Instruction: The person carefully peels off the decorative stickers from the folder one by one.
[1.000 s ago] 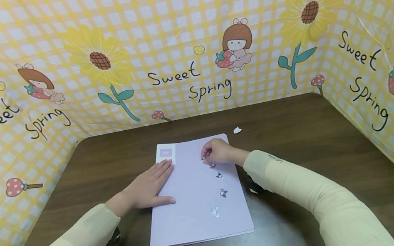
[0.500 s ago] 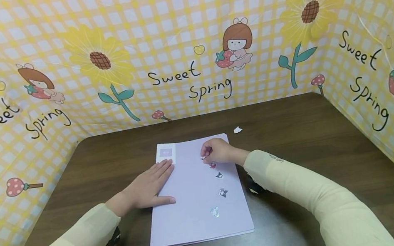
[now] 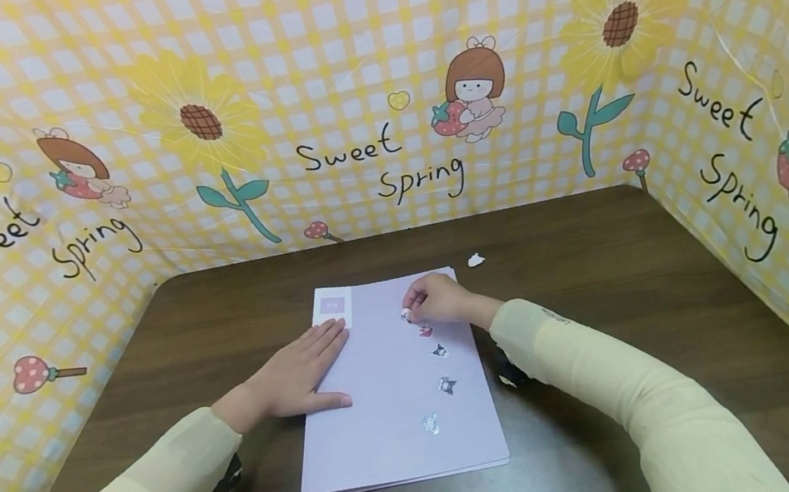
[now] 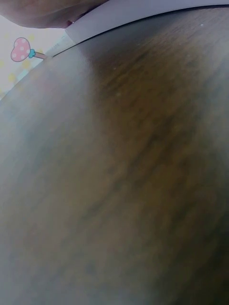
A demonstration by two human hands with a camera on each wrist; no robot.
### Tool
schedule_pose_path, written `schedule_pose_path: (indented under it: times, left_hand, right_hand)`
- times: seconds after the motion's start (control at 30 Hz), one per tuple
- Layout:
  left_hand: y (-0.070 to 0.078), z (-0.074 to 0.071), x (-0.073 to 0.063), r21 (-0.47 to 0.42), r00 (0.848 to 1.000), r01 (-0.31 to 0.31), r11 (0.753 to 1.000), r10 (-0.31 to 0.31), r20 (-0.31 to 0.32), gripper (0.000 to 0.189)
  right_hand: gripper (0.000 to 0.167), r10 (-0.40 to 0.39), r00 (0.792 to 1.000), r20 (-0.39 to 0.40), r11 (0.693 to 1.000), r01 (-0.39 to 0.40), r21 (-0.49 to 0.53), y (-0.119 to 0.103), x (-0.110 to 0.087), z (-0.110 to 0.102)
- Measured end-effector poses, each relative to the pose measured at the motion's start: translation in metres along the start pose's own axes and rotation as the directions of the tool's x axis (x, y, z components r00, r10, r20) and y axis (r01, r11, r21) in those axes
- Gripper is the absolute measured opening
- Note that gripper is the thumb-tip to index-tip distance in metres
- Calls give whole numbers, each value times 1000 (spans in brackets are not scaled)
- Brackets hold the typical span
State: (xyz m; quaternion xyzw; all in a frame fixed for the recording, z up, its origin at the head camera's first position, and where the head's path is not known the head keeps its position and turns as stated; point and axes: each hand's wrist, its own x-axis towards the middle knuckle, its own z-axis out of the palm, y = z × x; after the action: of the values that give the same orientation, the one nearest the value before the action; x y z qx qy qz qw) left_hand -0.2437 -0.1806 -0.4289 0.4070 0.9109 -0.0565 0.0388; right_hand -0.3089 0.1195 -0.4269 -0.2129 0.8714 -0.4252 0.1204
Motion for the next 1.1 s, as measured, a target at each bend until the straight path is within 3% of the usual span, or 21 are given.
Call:
schedule_pose_path:
  times: [0.47, 1.1]
  left_hand:
    - [0, 1, 0, -5, 1000, -9, 1000, 9, -10, 106]
    - [-2, 3, 1, -15, 1000, -15, 1000, 15, -25, 106]
  right_hand:
    - [6, 51, 998, -31, 991, -47, 128, 11, -1, -9]
    - [13, 131, 987, -93, 979, -114, 172, 28, -14, -39]
